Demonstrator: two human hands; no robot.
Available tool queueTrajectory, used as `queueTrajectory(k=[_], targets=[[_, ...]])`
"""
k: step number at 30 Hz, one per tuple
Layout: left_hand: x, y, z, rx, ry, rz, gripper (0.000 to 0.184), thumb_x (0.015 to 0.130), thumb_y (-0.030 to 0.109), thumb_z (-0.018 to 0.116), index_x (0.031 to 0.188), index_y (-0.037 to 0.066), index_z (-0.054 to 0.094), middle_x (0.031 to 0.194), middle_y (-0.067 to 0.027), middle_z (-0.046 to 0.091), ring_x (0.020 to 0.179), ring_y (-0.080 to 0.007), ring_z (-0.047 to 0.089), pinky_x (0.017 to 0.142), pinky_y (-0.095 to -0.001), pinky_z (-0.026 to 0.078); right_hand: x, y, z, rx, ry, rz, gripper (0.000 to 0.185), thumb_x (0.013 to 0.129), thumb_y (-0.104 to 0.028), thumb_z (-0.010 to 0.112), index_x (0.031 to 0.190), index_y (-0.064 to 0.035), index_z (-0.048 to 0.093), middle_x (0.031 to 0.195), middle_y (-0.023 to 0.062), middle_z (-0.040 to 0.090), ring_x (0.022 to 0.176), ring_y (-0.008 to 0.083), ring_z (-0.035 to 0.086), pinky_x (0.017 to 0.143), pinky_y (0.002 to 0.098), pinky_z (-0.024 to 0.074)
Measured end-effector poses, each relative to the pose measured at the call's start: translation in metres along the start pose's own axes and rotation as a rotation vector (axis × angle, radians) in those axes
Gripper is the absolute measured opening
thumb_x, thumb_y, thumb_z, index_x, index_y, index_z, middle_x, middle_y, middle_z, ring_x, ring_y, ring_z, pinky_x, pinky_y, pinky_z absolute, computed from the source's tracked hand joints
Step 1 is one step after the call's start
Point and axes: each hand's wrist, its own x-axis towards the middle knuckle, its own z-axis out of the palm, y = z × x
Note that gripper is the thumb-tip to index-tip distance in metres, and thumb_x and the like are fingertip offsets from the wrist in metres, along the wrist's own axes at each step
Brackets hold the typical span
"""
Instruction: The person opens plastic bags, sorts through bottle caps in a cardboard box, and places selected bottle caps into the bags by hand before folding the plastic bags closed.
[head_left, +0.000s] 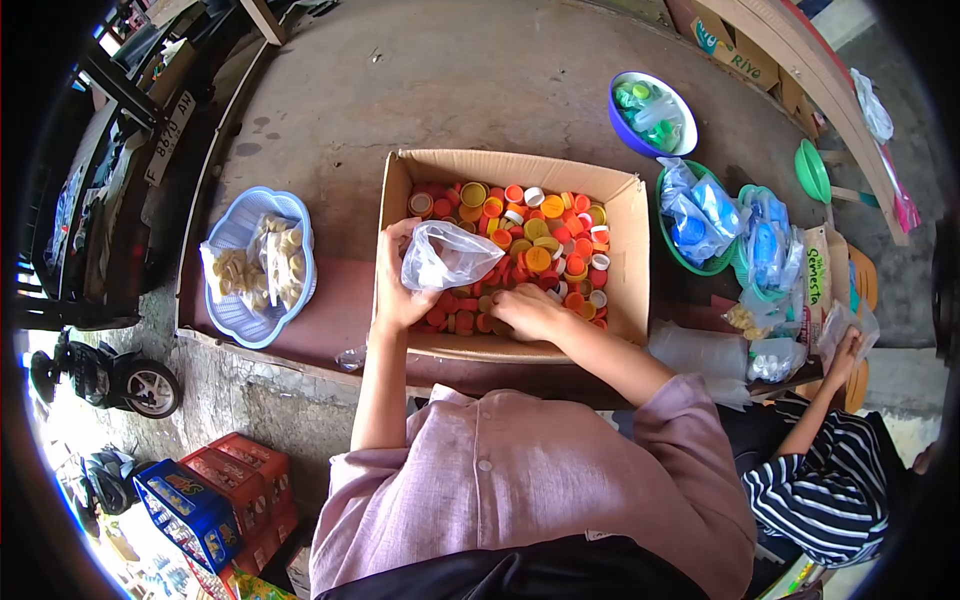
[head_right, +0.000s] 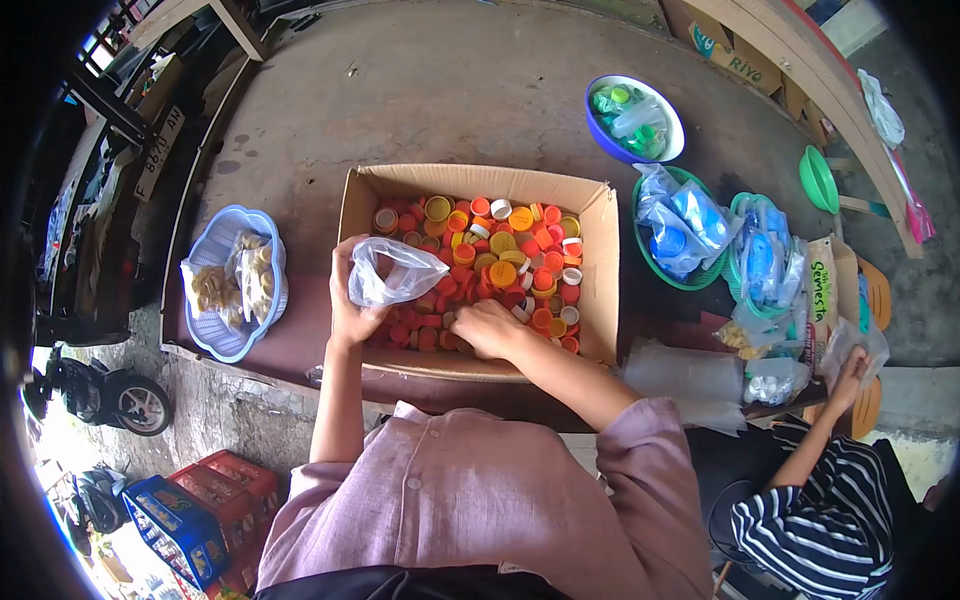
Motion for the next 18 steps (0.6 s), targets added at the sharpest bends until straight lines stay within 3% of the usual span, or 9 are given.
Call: queueTrajectory(k=[3,5,7,8,11,14,15,18], targets=[[0.0,-0.004,-0.001,0.12,0.017,-0.006,0.064,0.058,0.018,0.071,0.111,0.001,0.041,0.098,-0.0116,0.047,0.087,-0.0209,0.052,0.078,-0.0319,0.042,-0.005,0.001,-0.015,0.092,-0.058,-0.002,0.023,0.054,-0.007,0.062,0.077,-0.0036,0.06,0.068,0.0137,0.059,0.07,0.0297,0.061,0.058,0.0393,0.0477],[0.0,0.002,0.001,0.057,0.024,-0.016,0.063,0.058,0.018,0.071,0.11,0.001,0.041,0.098,-0.0117,0.047,0.086,-0.0212,0.052,0.078,-0.0322,0.043,-0.018,0.007,-0.033,0.489,0.082,-0.112,0.022,0.06,-0.015,0.064,0.079,-0.0045,0.062,0.063,0.0085,0.053,0.057,0.0218,0.055,0.05,0.034,0.0416],[0.002,0.003,0.0,-0.003,0.039,-0.024,0.062,0.058,0.018,0.071,0.109,0.001,0.042,0.097,-0.0119,0.047,0.085,-0.0215,0.052,0.077,-0.0326,0.043,-0.036,-0.006,-0.086,0.751,0.071,-0.076,0.026,0.061,-0.013,0.066,0.085,-0.006,0.064,0.058,0.0026,0.046,0.052,0.0139,0.046,0.049,0.0287,0.0363],[0.003,0.003,-0.001,0.024,0.033,-0.024,0.061,0.058,0.017,0.071,0.109,0.001,0.043,0.097,-0.0119,0.048,0.085,-0.0215,0.053,0.077,-0.0323,0.043,-0.04,-0.009,-0.097,0.888,0.308,-0.153,0.028,0.061,-0.013,0.068,0.089,-0.0087,0.064,0.056,-0.0013,0.039,0.05,0.0081,0.037,0.048,0.0243,0.032],[0.003,0.004,0.0,0.072,0.013,-0.016,0.059,0.057,0.015,0.072,0.107,0.001,0.044,0.097,-0.0117,0.048,0.084,-0.0215,0.053,0.076,-0.0317,0.043,-0.038,-0.022,-0.138,0.617,0.824,-0.178,0.031,0.061,-0.012,0.068,0.092,-0.0103,0.064,0.07,0.002,0.045,0.064,0.0127,0.044,0.059,0.0268,0.0372],[0.003,0.006,0.002,0.063,0.018,-0.009,0.059,0.058,0.014,0.071,0.108,0.001,0.044,0.097,-0.012,0.048,0.085,-0.0217,0.053,0.076,-0.0318,0.043,-0.016,-0.026,-0.143,0.438,0.874,-0.196,0.033,0.06,-0.012,0.067,0.093,-0.0118,0.064,0.088,0.0057,0.047,0.087,0.0197,0.048,0.077,0.0319,0.0394],[0.002,0.005,0.002,0.091,0.016,0.011,0.058,0.059,0.016,0.071,0.107,0.0,0.043,0.096,-0.0124,0.052,0.086,-0.0211,0.055,0.076,-0.032,0.044,-0.009,-0.026,-0.141,0.427,0.769,-0.184,0.033,0.062,-0.014,0.067,0.095,-0.0112,0.064,0.101,0.0085,0.048,0.101,0.0242,0.045,0.087,0.0359,0.0374],[0.002,0.001,0.0,0.135,0.014,0.049,0.058,0.06,0.019,0.072,0.106,-0.001,0.042,0.095,-0.0129,0.056,0.086,-0.0205,0.056,0.076,-0.0323,0.046,0.011,-0.025,-0.123,0.276,0.692,-0.14,0.028,0.072,-0.019,0.065,0.098,-0.0108,0.064,0.122,0.0129,0.042,0.118,0.0319,0.034,0.097,0.0413,0.031]])
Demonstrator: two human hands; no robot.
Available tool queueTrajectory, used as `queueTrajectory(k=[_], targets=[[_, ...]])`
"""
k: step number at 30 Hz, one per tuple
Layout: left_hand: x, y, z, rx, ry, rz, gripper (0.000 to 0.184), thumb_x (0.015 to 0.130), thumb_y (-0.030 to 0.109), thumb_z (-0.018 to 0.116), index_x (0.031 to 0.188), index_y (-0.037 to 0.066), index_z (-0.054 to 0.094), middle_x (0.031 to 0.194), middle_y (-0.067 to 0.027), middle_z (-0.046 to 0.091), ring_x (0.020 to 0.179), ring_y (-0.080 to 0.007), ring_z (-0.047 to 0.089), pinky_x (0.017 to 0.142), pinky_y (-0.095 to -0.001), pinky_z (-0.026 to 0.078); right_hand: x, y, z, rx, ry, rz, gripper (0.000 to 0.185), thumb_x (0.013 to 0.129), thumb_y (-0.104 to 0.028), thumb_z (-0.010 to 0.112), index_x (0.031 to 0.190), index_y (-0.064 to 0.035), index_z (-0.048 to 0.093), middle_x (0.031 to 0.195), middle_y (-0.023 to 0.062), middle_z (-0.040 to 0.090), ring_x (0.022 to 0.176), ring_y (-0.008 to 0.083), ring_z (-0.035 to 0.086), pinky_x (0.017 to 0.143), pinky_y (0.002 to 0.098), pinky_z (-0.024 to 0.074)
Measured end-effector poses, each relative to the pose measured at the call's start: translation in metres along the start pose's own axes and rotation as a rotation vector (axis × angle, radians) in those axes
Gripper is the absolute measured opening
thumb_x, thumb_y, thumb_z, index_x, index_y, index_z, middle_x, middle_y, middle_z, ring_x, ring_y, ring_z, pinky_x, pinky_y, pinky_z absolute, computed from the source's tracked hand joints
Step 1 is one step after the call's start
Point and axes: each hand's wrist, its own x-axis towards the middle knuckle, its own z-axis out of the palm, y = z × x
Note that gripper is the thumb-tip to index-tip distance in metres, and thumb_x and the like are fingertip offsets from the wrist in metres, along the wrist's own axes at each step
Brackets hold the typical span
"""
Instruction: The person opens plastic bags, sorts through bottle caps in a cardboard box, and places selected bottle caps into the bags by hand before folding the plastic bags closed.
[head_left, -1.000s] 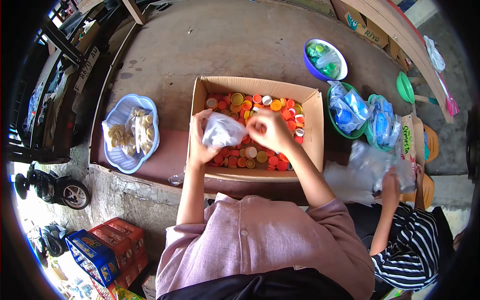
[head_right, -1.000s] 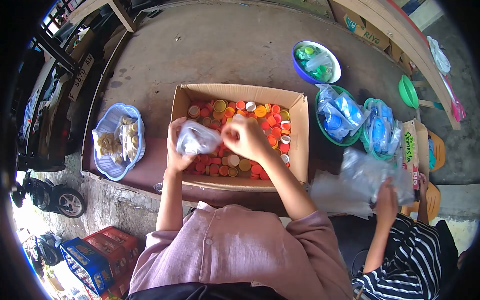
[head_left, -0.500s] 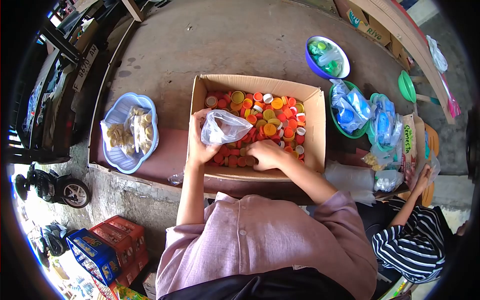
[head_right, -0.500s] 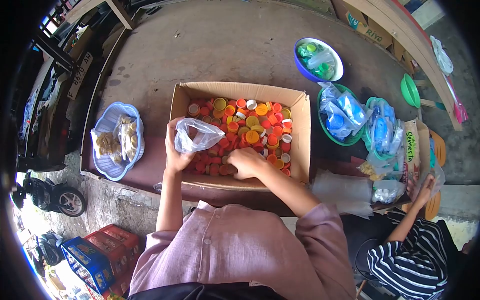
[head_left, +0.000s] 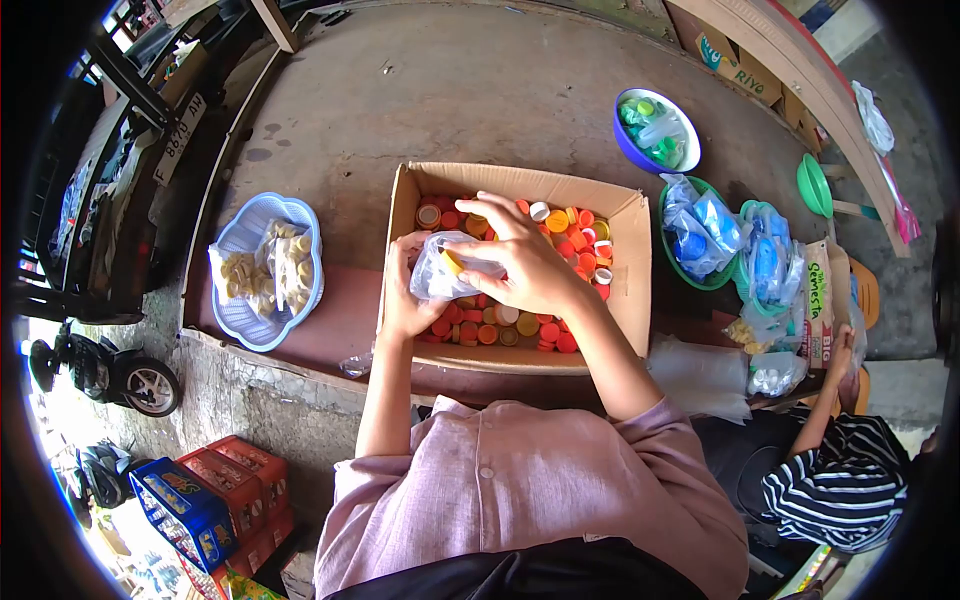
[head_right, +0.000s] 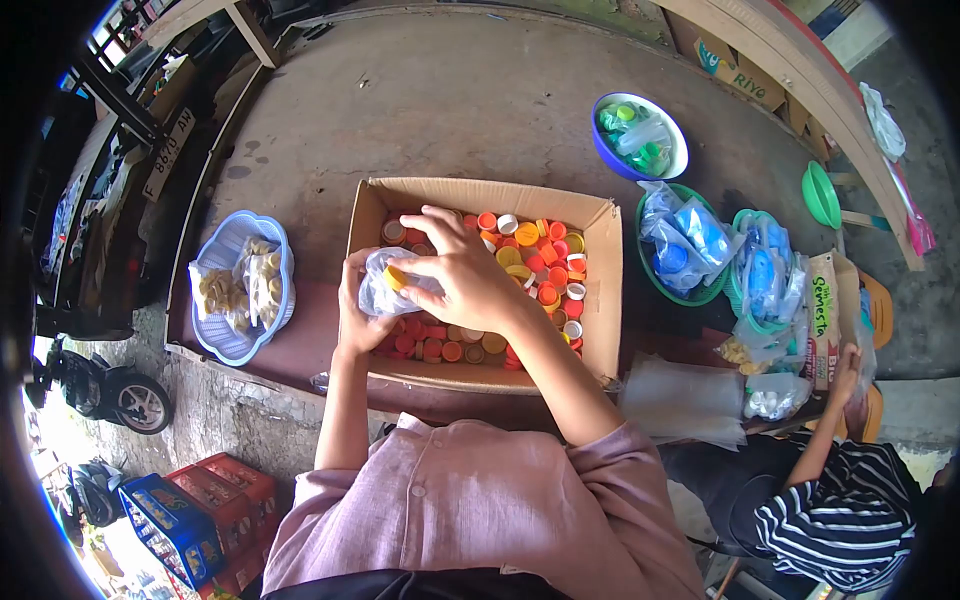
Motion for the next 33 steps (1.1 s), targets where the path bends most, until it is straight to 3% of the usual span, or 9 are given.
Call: queueTrajectory(k=[4,5,8,13,17,23,27,29,33], targets=[[-0.002,-0.001,0.0,0.012,-0.001,-0.052,0.058,0.059,0.017,0.071,0.107,0.0,0.043,0.097,-0.0127,0.052,0.087,-0.0213,0.054,0.077,-0.0328,0.044,-0.002,-0.007,0.003,-0.004,0.052,0.013,0.023,0.076,-0.014,0.06,0.098,-0.009,0.063,0.122,0.0122,0.043,0.117,0.0303,0.037,0.097,0.0412,0.0316],[-0.002,-0.001,0.001,-0.033,0.002,-0.093,0.059,0.057,0.014,0.071,0.108,0.001,0.044,0.098,-0.0124,0.049,0.088,-0.0227,0.052,0.078,-0.0332,0.043,-0.002,-0.01,-0.001,0.09,0.188,-0.004,0.017,0.075,-0.008,0.06,0.092,-0.0063,0.062,0.109,0.0118,0.052,0.103,0.0267,0.049,0.087,0.0367,0.0405],[0.0,0.001,0.0,-0.081,0.014,-0.068,0.06,0.057,0.018,0.071,0.107,0.001,0.044,0.097,-0.0124,0.048,0.087,-0.023,0.052,0.078,-0.0328,0.042,-0.02,0.007,-0.003,0.166,0.425,0.086,0.007,0.07,0.005,0.057,0.074,-0.0012,0.057,0.076,0.0081,0.055,0.068,0.0183,0.054,0.061,0.0276,0.0437],[0.0,-0.003,-0.001,-0.06,0.009,-0.038,0.061,0.057,0.021,0.072,0.107,0.0,0.044,0.097,-0.0125,0.048,0.086,-0.0229,0.052,0.077,-0.0325,0.042,-0.083,0.043,0.038,-0.007,-0.419,0.204,0.012,0.06,-0.006,0.062,0.07,-0.005,0.056,0.065,0.0092,0.057,0.06,0.0258,0.058,0.052,0.0336,0.0463],[0.001,-0.001,-0.001,-0.046,0.0,-0.055,0.061,0.057,0.021,0.072,0.107,0.0,0.044,0.096,-0.0126,0.049,0.087,-0.0233,0.052,0.078,-0.0326,0.042,-0.098,0.055,0.071,-0.277,-0.782,0.136,0.009,0.06,-0.011,0.061,0.066,-0.0033,0.06,0.062,0.0156,0.057,0.062,0.0313,0.059,0.051,0.0401,0.0475],[0.001,-0.003,-0.002,-0.047,0.006,-0.05,0.058,0.058,0.018,0.07,0.107,0.0,0.044,0.097,-0.0112,0.051,0.087,-0.0201,0.052,0.078,-0.0309,0.042,-0.087,0.042,0.055,-0.131,-0.734,0.249,0.009,0.063,-0.013,0.06,0.067,-0.0043,0.063,0.062,0.0161,0.057,0.062,0.0307,0.06,0.053,0.0396,0.0478],[0.003,0.004,-0.003,-0.033,-0.001,-0.037,0.055,0.06,0.015,0.069,0.106,-0.001,0.044,0.097,-0.0101,0.053,0.088,-0.0167,0.052,0.078,-0.029,0.042,-0.071,0.03,0.01,0.388,-0.434,0.407,0.009,0.071,-0.012,0.063,0.073,-0.0031,0.062,0.053,0.0049,0.051,0.047,0.0112,0.048,0.045,0.0264,0.0364],[0.002,0.0,-0.002,-0.034,0.008,-0.043,0.055,0.06,0.016,0.07,0.106,0.0,0.044,0.097,-0.0101,0.054,0.088,-0.0168,0.052,0.078,-0.029,0.042,-0.057,0.015,-0.008,0.534,-0.11,0.263,0.007,0.073,-0.008,0.063,0.074,-0.0024,0.06,0.054,-0.0013,0.046,0.047,0.0037,0.036,0.043,0.0214,0.0285],[0.002,0.002,-0.001,-0.079,0.003,-0.07,0.06,0.057,0.019,0.072,0.107,0.0,0.044,0.094,-0.0117,0.049,0.086,-0.0218,0.052,0.077,-0.0326,0.042,-0.028,-0.007,-0.021,0.536,0.104,0.185,0.005,0.074,-0.005,0.062,0.078,-0.0015,0.06,0.058,-0.001,0.048,0.048,0.0036,0.035,0.044,0.0213,0.0278]])
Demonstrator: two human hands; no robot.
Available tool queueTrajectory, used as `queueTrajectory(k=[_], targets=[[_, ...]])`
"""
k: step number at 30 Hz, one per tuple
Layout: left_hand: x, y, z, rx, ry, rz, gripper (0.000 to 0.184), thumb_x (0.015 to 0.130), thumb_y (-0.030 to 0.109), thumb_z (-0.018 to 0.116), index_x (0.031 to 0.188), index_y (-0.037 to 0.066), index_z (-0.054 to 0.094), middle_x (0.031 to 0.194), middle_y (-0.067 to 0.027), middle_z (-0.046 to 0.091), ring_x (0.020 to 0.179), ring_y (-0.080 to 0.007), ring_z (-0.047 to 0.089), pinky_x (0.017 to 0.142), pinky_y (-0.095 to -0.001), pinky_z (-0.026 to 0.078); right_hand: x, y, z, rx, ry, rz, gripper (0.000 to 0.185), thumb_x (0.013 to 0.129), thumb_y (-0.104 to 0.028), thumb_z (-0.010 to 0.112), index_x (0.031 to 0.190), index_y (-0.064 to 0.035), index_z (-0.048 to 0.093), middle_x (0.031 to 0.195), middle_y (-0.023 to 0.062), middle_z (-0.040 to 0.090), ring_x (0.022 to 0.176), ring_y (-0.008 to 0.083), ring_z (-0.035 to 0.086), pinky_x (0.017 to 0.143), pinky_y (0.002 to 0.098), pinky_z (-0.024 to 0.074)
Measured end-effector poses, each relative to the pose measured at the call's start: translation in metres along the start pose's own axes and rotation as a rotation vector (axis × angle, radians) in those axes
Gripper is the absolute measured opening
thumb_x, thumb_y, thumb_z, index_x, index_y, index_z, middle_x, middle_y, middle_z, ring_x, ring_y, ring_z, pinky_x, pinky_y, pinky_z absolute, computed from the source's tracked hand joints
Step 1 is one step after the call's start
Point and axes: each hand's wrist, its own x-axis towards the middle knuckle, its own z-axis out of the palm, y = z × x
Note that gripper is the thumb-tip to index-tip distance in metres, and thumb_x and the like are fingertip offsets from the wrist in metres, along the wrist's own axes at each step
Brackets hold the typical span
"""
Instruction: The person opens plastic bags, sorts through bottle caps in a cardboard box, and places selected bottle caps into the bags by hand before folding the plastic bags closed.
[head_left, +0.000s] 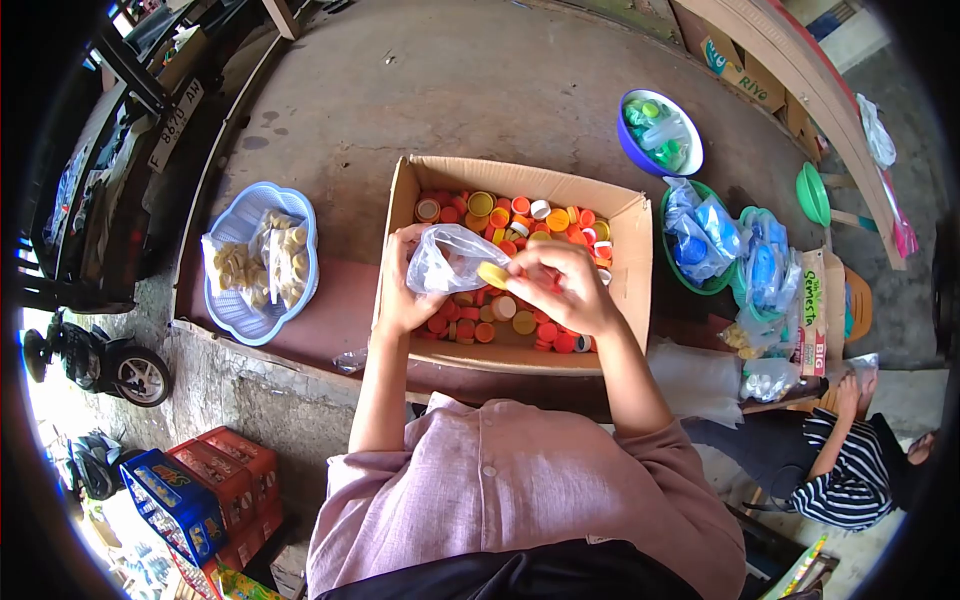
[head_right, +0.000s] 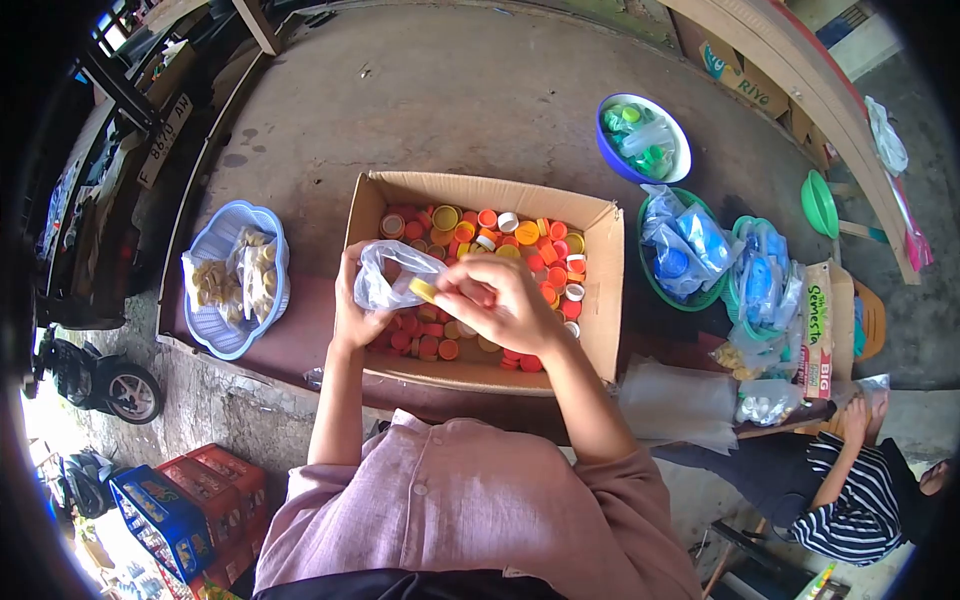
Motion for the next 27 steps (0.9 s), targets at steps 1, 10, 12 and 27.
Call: queueTrajectory(k=[1,10,12,27], targets=[[-0.001,-0.001,0.0,0.002,-0.004,-0.001,0.06,0.057,0.019,0.072,0.107,0.0,0.044,0.094,-0.0117,0.049,0.086,-0.0218,0.052,0.077,-0.0326,0.042,0.008,-0.004,0.007,-0.088,0.014,0.006,0.006,0.074,-0.005,0.062,0.079,-0.0016,0.061,0.058,0.0013,0.049,0.048,0.0073,0.039,0.044,0.0235,0.0308],[-0.004,-0.005,0.001,-0.027,0.034,-0.113,0.06,0.056,0.02,0.07,0.107,0.0,0.045,0.097,-0.0125,0.048,0.089,-0.024,0.05,0.08,-0.0327,0.04,0.023,0.022,0.015,-0.344,0.232,-0.104,0.002,0.071,-0.005,0.058,0.071,-0.0036,0.056,0.063,0.007,0.055,0.054,0.02,0.055,0.05,0.0321,0.0418],[-0.001,-0.005,-0.001,0.0,0.036,-0.026,0.059,0.057,0.021,0.07,0.106,0.0,0.045,0.097,-0.0124,0.048,0.089,-0.0238,0.05,0.08,-0.0328,0.04,0.003,0.068,0.017,-0.307,0.164,0.043,0.005,0.066,-0.007,0.059,0.069,-0.0043,0.057,0.063,0.0082,0.056,0.055,0.022,0.056,0.05,0.0339,0.0426],[-0.001,-0.007,-0.002,0.009,0.044,-0.021,0.056,0.059,0.025,0.068,0.104,0.0,0.045,0.094,-0.0124,0.049,0.086,-0.0229,0.049,0.079,-0.032,0.038,-0.034,0.102,0.045,-0.865,-0.555,0.219,0.018,0.059,-0.02,0.064,0.069,-0.005,0.065,0.065,0.0127,0.061,0.062,0.0258,0.061,0.056,0.0356,0.0471]])
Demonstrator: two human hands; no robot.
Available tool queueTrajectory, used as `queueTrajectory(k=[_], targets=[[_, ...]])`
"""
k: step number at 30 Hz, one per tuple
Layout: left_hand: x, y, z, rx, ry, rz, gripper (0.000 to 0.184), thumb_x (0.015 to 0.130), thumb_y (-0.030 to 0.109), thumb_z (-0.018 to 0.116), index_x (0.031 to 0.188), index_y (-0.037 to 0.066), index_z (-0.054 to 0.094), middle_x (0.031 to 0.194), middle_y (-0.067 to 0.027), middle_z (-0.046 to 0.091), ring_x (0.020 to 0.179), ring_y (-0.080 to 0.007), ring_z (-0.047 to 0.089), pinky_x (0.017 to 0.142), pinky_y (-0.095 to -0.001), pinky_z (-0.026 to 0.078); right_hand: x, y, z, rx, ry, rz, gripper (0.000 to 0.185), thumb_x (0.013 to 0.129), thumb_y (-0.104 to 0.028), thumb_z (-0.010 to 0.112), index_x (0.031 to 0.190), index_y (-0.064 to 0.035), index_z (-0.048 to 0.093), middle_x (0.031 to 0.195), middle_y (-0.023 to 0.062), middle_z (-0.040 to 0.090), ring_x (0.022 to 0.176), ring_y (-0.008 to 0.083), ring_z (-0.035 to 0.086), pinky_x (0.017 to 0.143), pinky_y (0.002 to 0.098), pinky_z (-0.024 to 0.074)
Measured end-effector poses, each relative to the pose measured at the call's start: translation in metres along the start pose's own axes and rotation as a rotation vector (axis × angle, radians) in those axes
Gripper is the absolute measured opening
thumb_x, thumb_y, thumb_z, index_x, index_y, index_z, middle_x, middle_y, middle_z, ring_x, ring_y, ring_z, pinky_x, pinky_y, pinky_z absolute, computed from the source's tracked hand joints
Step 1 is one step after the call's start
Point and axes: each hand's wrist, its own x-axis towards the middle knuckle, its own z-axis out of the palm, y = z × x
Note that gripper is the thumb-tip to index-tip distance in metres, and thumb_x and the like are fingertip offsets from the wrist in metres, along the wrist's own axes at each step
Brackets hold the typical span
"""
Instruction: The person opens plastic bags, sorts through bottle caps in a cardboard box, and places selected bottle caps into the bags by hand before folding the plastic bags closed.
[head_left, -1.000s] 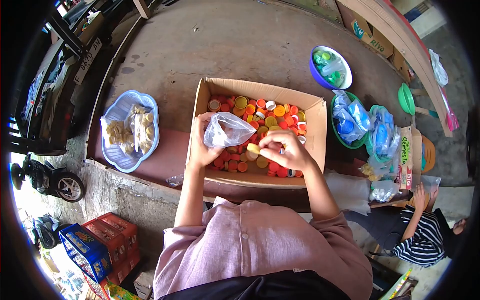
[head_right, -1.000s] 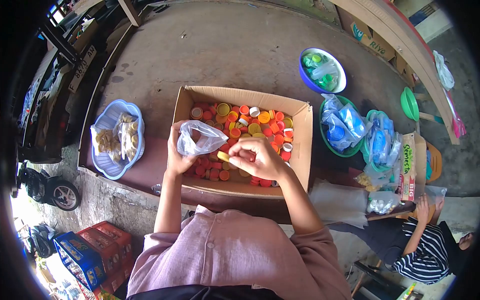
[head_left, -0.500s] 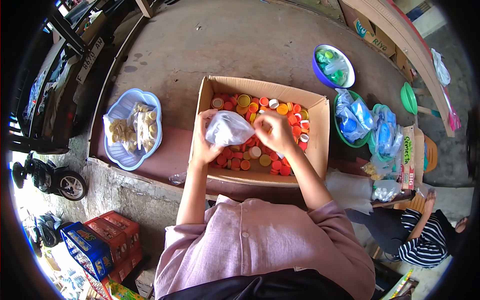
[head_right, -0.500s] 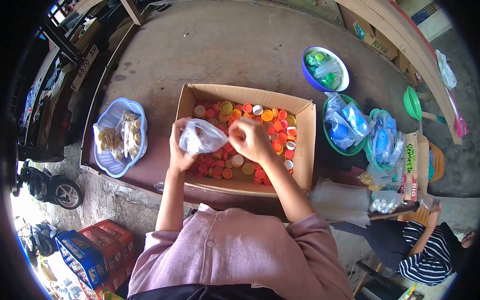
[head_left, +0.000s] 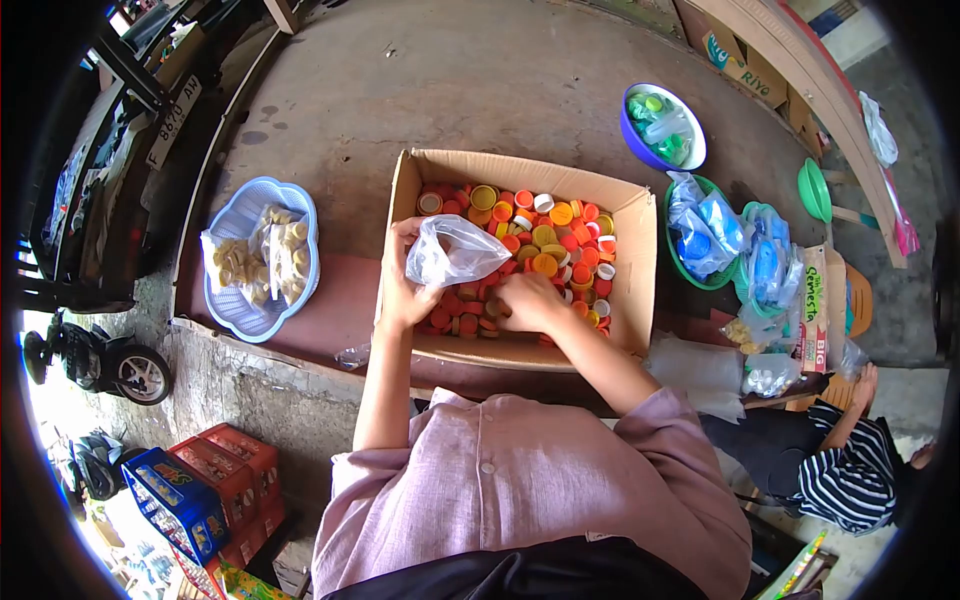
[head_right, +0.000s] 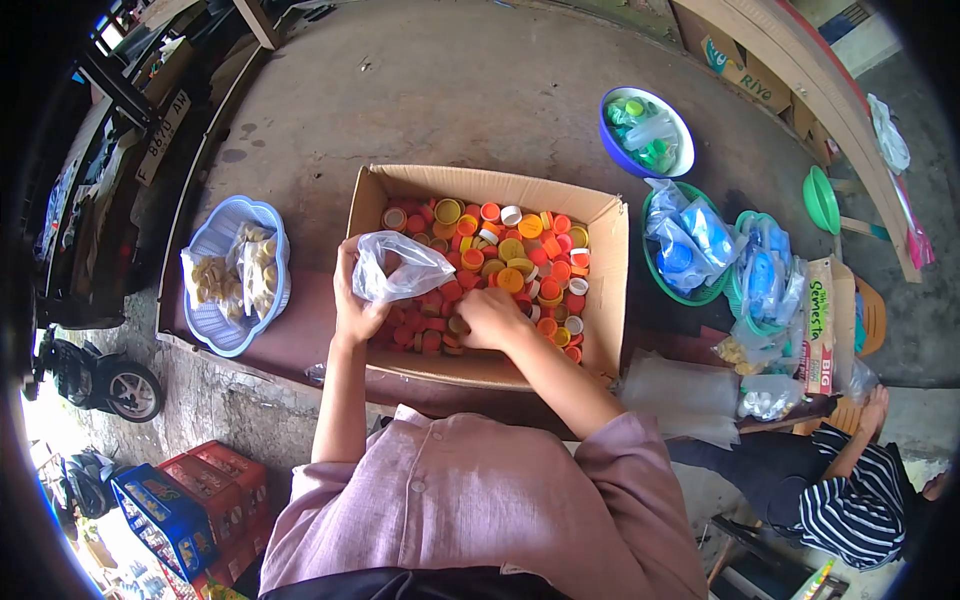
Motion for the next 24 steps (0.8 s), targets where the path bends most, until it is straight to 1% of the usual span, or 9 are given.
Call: queueTrajectory(k=[1,3,7,11,14,18,20,21,24], targets=[[-0.001,0.001,0.0,-0.008,0.007,0.002,0.056,0.059,0.025,0.068,0.104,0.0,0.045,0.094,-0.0124,0.049,0.086,-0.0229,0.049,0.079,-0.0322,0.038,-0.003,0.003,-0.007,-0.003,-0.003,-0.004,0.018,0.059,-0.02,0.064,0.069,-0.005,0.065,0.065,0.0127,0.061,0.062,0.0258,0.061,0.056,0.0356,0.0471],[-0.001,-0.002,0.0,-0.014,0.009,0.002,0.056,0.059,0.025,0.068,0.104,0.0,0.046,0.094,-0.0123,0.049,0.085,-0.0228,0.049,0.079,-0.032,0.038,-0.011,0.013,-0.023,0.623,-0.022,0.032,0.026,0.061,-0.026,0.066,0.079,-0.0068,0.067,0.065,0.0109,0.06,0.059,0.0189,0.058,0.055,0.0316,0.0442],[0.0,0.001,-0.001,-0.013,-0.001,0.014,0.055,0.058,0.023,0.068,0.103,0.0,0.046,0.094,-0.0122,0.049,0.085,-0.0225,0.048,0.078,-0.0314,0.039,-0.03,0.008,-0.085,0.86,0.146,-0.138,0.031,0.062,-0.019,0.067,0.09,-0.0063,0.065,0.059,-0.001,0.045,0.051,0.0101,0.038,0.051,0.0241,0.0339],[0.0,0.001,0.002,-0.023,-0.002,-0.049,0.054,0.058,0.021,0.069,0.103,0.0,0.047,0.094,-0.0122,0.05,0.085,-0.0224,0.048,0.077,-0.0313,0.039,-0.021,-0.015,-0.117,0.819,0.484,-0.226,0.028,0.065,-0.016,0.066,0.091,-0.0062,0.065,0.077,0.0007,0.048,0.068,0.0122,0.044,0.062,0.0253,0.0368],[0.0,0.005,0.002,-0.009,-0.003,-0.011,0.053,0.058,0.019,0.069,0.102,0.001,0.047,0.093,-0.0124,0.05,0.084,-0.0226,0.048,0.076,-0.0315,0.039,0.003,-0.027,-0.114,0.475,0.593,-0.23,0.02,0.07,-0.018,0.063,0.086,-0.0055,0.066,0.103,0.0082,0.049,0.103,0.0232,0.044,0.088,0.0337,0.0351],[0.001,0.006,0.002,0.009,-0.009,0.019,0.052,0.058,0.018,0.068,0.102,0.001,0.047,0.093,-0.0123,0.05,0.084,-0.023,0.048,0.076,-0.032,0.04,0.02,-0.042,-0.107,0.218,0.686,-0.258,0.015,0.074,-0.014,0.06,0.085,-0.0065,0.066,0.11,0.0101,0.05,0.108,0.026,0.043,0.093,0.0371,0.0337],[0.001,0.007,0.003,0.0,-0.013,0.018,0.052,0.058,0.016,0.066,0.103,0.0,0.046,0.093,-0.0127,0.05,0.084,-0.0237,0.049,0.077,-0.0323,0.04,0.019,-0.048,-0.109,0.323,0.768,-0.27,0.014,0.073,-0.012,0.061,0.085,-0.0059,0.065,0.108,0.01,0.051,0.103,0.0257,0.047,0.09,0.0372,0.0362],[0.001,0.007,0.003,-0.001,-0.009,0.011,0.052,0.058,0.016,0.066,0.103,0.0,0.046,0.093,-0.0127,0.05,0.084,-0.0237,0.049,0.077,-0.0323,0.04,0.017,-0.047,-0.113,0.334,0.863,-0.294,0.012,0.072,-0.007,0.062,0.083,-0.0053,0.063,0.098,0.0092,0.055,0.091,0.0242,0.054,0.081,0.0347,0.0424],[0.001,0.002,0.0,0.016,-0.008,0.018,0.053,0.058,0.018,0.065,0.104,-0.001,0.045,0.094,-0.0132,0.049,0.084,-0.0239,0.048,0.077,-0.0324,0.039,0.008,-0.031,-0.102,0.57,1.061,-0.148,0.006,0.072,0.001,0.058,0.077,-0.003,0.059,0.073,0.0061,0.055,0.061,0.0142,0.054,0.054,0.0243,0.0423]])
